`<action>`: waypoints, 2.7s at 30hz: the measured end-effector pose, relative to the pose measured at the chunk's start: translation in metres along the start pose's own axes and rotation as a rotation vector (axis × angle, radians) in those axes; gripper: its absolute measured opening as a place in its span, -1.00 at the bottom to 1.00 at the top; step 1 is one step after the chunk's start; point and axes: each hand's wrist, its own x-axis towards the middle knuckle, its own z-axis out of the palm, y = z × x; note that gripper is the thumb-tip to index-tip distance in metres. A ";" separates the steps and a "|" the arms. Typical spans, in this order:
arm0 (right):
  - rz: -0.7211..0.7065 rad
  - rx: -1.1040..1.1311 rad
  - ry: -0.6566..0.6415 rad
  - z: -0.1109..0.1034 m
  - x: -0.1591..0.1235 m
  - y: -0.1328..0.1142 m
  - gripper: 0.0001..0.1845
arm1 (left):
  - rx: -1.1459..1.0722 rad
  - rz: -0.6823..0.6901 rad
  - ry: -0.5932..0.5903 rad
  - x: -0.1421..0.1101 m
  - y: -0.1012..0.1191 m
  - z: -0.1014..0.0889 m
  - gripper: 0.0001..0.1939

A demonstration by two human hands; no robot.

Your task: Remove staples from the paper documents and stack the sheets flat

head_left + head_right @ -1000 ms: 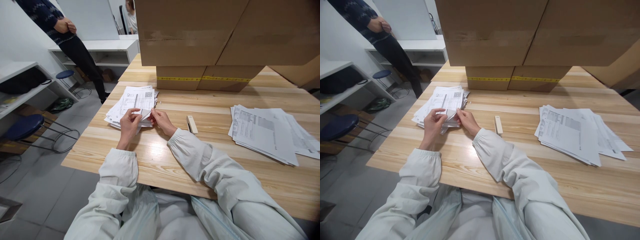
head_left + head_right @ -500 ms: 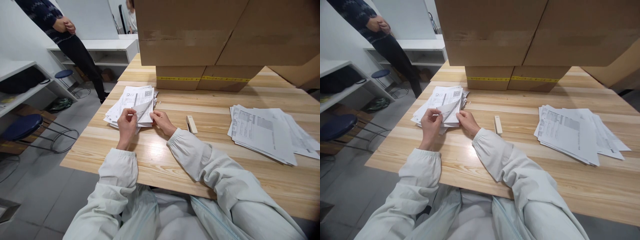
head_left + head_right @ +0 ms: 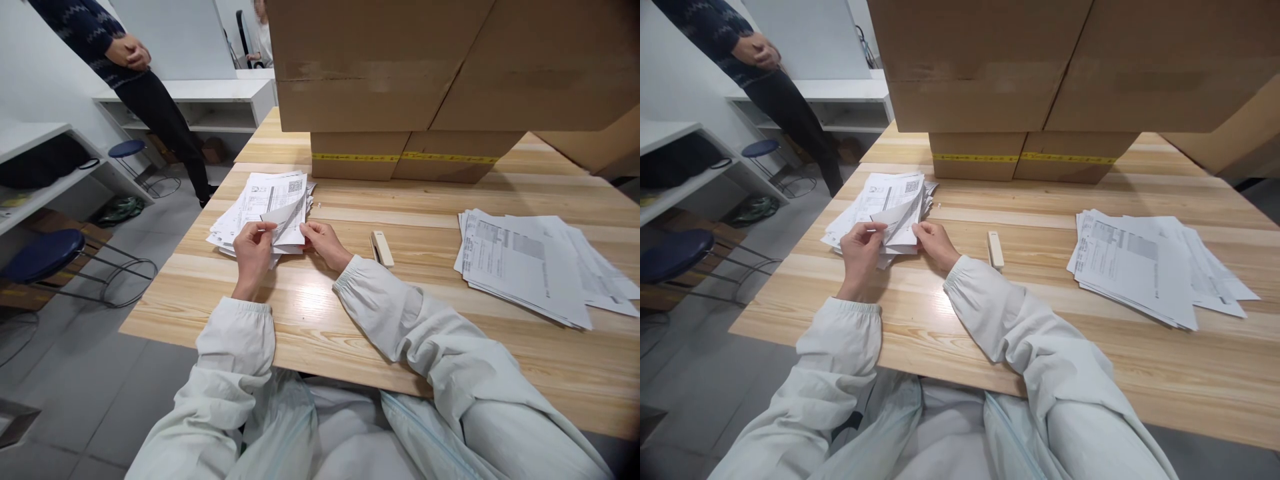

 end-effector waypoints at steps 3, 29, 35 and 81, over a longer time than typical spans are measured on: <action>0.010 0.012 -0.003 -0.001 0.001 0.001 -0.54 | -0.087 -0.092 0.045 0.002 -0.001 0.001 -0.84; 0.077 0.320 -0.126 -0.001 -0.032 -0.043 -0.63 | 0.292 0.560 -0.129 -0.035 0.031 0.001 -0.81; 0.121 0.126 -0.050 -0.052 -0.108 -0.091 -0.52 | 0.175 1.108 -0.329 -0.132 0.094 0.014 -0.81; -0.293 -0.494 0.304 -0.167 -0.257 -0.059 -0.82 | -0.283 -0.174 -0.684 -0.157 0.083 0.040 -0.75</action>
